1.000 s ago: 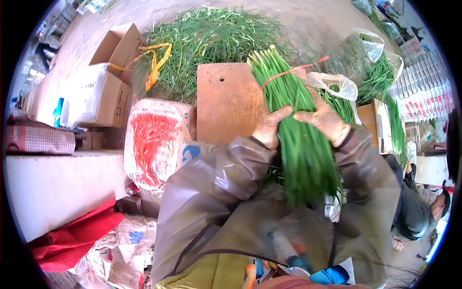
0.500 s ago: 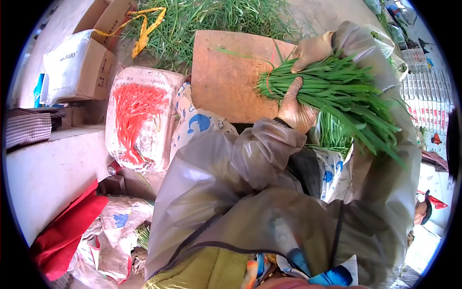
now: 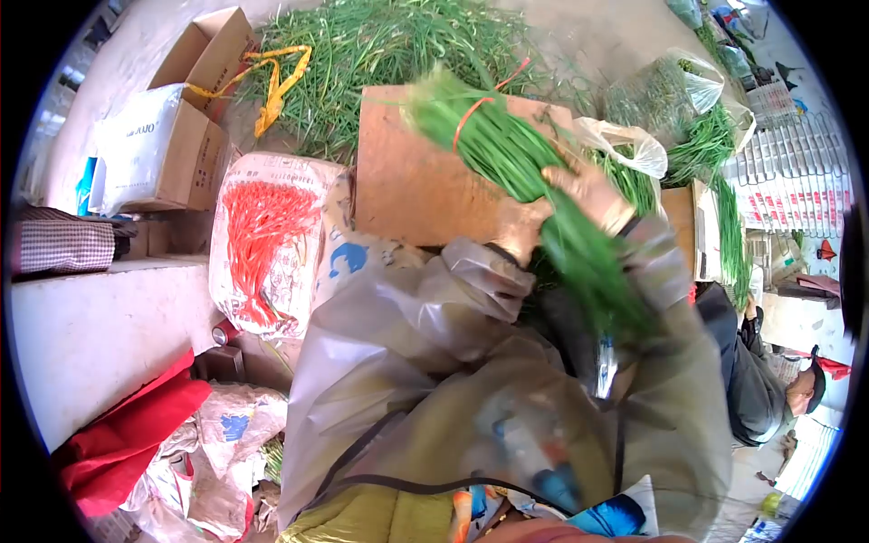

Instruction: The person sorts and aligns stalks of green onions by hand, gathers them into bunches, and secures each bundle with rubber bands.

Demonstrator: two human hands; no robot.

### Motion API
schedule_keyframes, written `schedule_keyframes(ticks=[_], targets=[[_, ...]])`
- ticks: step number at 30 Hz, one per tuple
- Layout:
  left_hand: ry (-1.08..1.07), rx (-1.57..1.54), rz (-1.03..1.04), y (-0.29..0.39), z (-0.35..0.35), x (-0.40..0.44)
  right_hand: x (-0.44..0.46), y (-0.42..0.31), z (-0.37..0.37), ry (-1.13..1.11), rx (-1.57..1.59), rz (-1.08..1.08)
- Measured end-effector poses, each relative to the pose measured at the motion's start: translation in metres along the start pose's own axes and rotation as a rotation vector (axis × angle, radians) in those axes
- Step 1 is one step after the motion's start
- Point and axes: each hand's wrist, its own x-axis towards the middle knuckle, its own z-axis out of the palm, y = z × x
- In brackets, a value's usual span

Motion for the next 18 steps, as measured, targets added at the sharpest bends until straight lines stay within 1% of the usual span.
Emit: schedule_keyframes(ticks=[1,2,3,4,5,6,8,9,10,11,12,14,16,18], targets=[[0.103,0.327,0.252,-0.011,-0.019,0.010,-0.015,0.049,0.000,0.084,-0.099,0.080],[0.199,0.654,0.503,-0.018,-0.038,0.021,-0.028,0.088,0.010,0.112,-0.189,0.047],[0.254,0.971,0.353,-0.001,-0.045,0.018,-0.040,0.125,0.021,0.144,-0.281,0.017],[0.307,1.289,0.185,0.019,-0.054,0.011,-0.041,0.125,0.051,0.126,-0.220,0.057],[0.245,1.376,0.202,0.034,-0.064,0.011,-0.042,0.124,0.081,0.111,-0.161,0.099],[0.183,1.460,0.217,0.047,-0.073,0.014,-0.034,0.115,0.109,0.102,0.054,0.311],[0.073,1.798,0.273,0.066,-0.089,0.015,-0.018,0.113,0.159,0.291,0.458,0.428],[-0.003,1.834,0.449,0.064,-0.106,0.021,-0.011,0.109,0.173,0.289,0.665,0.499],[-0.055,1.979,0.297,0.069,-0.109,0.021,-0.009,0.105,0.180,0.280,0.870,0.571],[-0.106,2.020,0.152,0.070,-0.117,0.022,-0.008,0.130,0.189,0.120,0.921,0.691],[-0.155,2.053,0.013,0.073,-0.128,0.025,-0.023,0.101,0.174,-0.063,0.548,0.711],[-0.194,2.168,-0.366,0.089,-0.170,0.030,-0.041,0.092,0.145,-0.560,0.003,0.606],[-0.203,2.052,-0.470,0.133,-0.220,0.021,-0.084,0.092,0.110,-0.204,0.243,0.618],[0.124,2.150,-0.264,0.173,-0.294,0.005,-0.110,0.108,0.058,0.152,0.261,0.425]])
